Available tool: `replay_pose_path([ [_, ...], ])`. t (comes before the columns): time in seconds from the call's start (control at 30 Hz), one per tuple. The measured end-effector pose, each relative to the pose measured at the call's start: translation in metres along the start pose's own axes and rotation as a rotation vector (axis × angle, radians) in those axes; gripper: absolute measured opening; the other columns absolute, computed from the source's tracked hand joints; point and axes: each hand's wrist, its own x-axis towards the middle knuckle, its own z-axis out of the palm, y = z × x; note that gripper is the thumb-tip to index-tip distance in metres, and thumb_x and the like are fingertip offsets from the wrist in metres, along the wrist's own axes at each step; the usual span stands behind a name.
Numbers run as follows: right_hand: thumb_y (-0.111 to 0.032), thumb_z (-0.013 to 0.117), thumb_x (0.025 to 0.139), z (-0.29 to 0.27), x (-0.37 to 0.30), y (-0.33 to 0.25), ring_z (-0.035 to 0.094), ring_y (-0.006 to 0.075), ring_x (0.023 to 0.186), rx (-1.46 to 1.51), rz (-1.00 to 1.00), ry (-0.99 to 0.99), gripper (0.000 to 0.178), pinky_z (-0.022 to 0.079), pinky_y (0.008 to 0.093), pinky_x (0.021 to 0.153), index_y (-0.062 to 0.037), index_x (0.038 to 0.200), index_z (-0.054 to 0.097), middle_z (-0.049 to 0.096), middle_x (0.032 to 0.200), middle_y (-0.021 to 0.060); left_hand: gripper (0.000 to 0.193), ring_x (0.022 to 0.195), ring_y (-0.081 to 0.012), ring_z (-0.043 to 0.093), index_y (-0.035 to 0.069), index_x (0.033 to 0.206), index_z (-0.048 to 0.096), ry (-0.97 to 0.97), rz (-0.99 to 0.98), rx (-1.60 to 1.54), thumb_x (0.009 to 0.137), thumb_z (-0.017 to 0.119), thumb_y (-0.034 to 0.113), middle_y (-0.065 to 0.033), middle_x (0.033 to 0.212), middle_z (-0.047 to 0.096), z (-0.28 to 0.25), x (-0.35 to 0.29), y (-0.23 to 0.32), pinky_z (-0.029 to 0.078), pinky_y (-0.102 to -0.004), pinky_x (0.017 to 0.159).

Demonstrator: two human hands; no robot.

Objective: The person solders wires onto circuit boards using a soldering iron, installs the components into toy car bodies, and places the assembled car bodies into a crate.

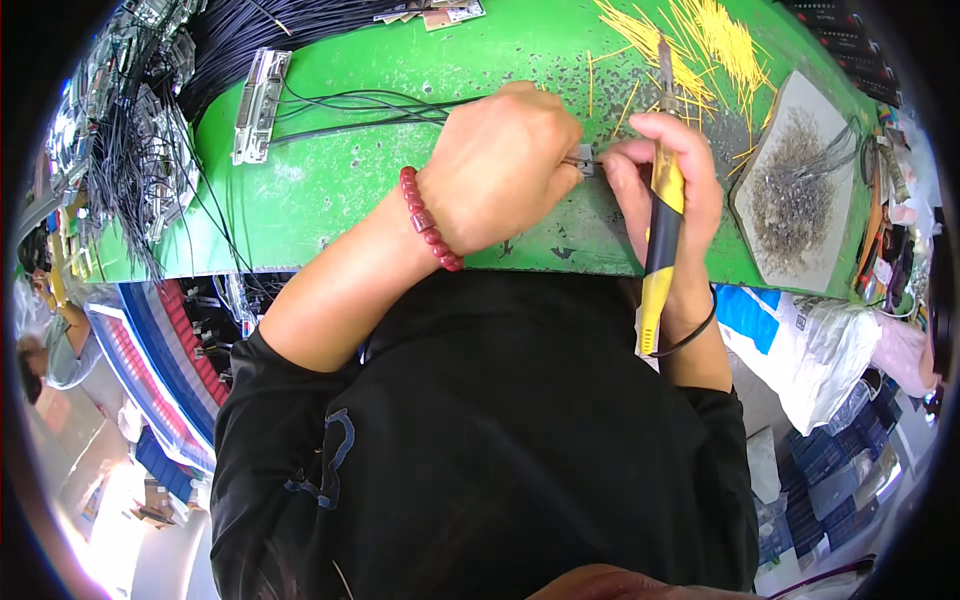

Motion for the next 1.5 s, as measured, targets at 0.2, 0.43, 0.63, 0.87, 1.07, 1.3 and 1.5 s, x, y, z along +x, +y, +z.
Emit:
replay_pose_path([
  [0.2, 0.011, 0.071, 0.075, 0.006, -0.002, -0.001, 0.062, 0.0098, 0.067, -0.003, -0.131, -0.022, 0.040, 0.049, 0.0224, 0.061, -0.0055, 0.110, 0.061, 0.065, 0.079, 0.0060, 0.010, 0.079, -0.0332, 0.058, 0.003, 0.078, 0.061, -0.038, -0.005, -0.042, 0.075, 0.068, 0.011, -0.0113, 0.076, 0.062, -0.003, -0.001, -0.001, 0.048, -0.0422, 0.070],
  [0.43, 0.013, 0.070, 0.076, 0.002, -0.014, 0.001, 0.066, 0.0116, 0.071, -0.009, -0.069, 0.034, 0.040, 0.052, 0.0232, 0.064, -0.0040, 0.110, 0.060, 0.069, 0.085, 0.0089, 0.009, 0.076, -0.0334, 0.058, 0.004, 0.079, 0.060, 0.017, 0.006, -0.056, 0.076, 0.066, 0.009, -0.0115, 0.074, 0.061, 0.002, -0.001, -0.002, 0.047, -0.0420, 0.069],
  [0.63, 0.014, 0.069, 0.075, 0.001, -0.014, 0.003, 0.068, 0.0135, 0.075, -0.029, -0.130, 0.092, 0.040, 0.053, 0.0244, 0.066, -0.0036, 0.110, 0.060, 0.070, 0.086, 0.0107, 0.009, 0.075, -0.0330, 0.058, 0.003, 0.079, 0.060, 0.028, 0.015, -0.061, 0.075, 0.066, 0.009, -0.0114, 0.073, 0.060, 0.002, -0.001, -0.002, 0.047, -0.0413, 0.069],
  [0.87, 0.014, 0.069, 0.074, 0.004, -0.011, 0.001, 0.069, 0.0144, 0.076, -0.010, -0.106, 0.070, 0.040, 0.053, 0.0245, 0.066, -0.0035, 0.109, 0.061, 0.070, 0.086, 0.0109, 0.009, 0.075, -0.0328, 0.057, 0.003, 0.077, 0.059, 0.034, 0.004, -0.046, 0.074, 0.066, 0.008, -0.0111, 0.072, 0.060, 0.002, -0.002, -0.002, 0.046, -0.0412, 0.069],
  [1.07, 0.010, 0.071, 0.075, 0.005, -0.006, -0.002, 0.067, 0.0128, 0.073, 0.037, -0.024, -0.053, 0.037, 0.052, 0.0239, 0.062, -0.0032, 0.108, 0.062, 0.068, 0.082, 0.0091, 0.008, 0.074, -0.0326, 0.057, 0.003, 0.078, 0.060, 0.064, 0.009, -0.059, 0.074, 0.065, 0.008, -0.0106, 0.072, 0.060, 0.004, -0.004, -0.003, 0.046, -0.0412, 0.069],
  [1.3, 0.010, 0.064, 0.074, 0.003, -0.001, -0.003, 0.056, 0.0093, 0.055, 0.037, -0.063, -0.051, 0.038, 0.043, 0.0227, 0.053, -0.0072, 0.107, 0.062, 0.058, 0.064, 0.0015, 0.008, 0.076, -0.0312, 0.061, 0.002, 0.077, 0.063, 0.071, -0.033, -0.106, 0.076, 0.067, 0.009, -0.0109, 0.078, 0.064, 0.006, -0.001, 0.002, 0.048, -0.0387, 0.072],
  [1.5, -0.003, 0.065, 0.085, -0.020, -0.014, 0.011, 0.061, 0.0122, 0.067, 0.191, -0.066, 0.052, 0.031, 0.048, 0.0291, 0.057, -0.0039, 0.115, 0.059, 0.068, 0.088, 0.0066, 0.008, 0.073, -0.0319, 0.059, 0.005, 0.070, 0.057, 0.090, -0.025, -0.057, 0.073, 0.064, 0.006, -0.0097, 0.072, 0.059, 0.006, -0.001, 0.004, 0.047, -0.0400, 0.065],
])
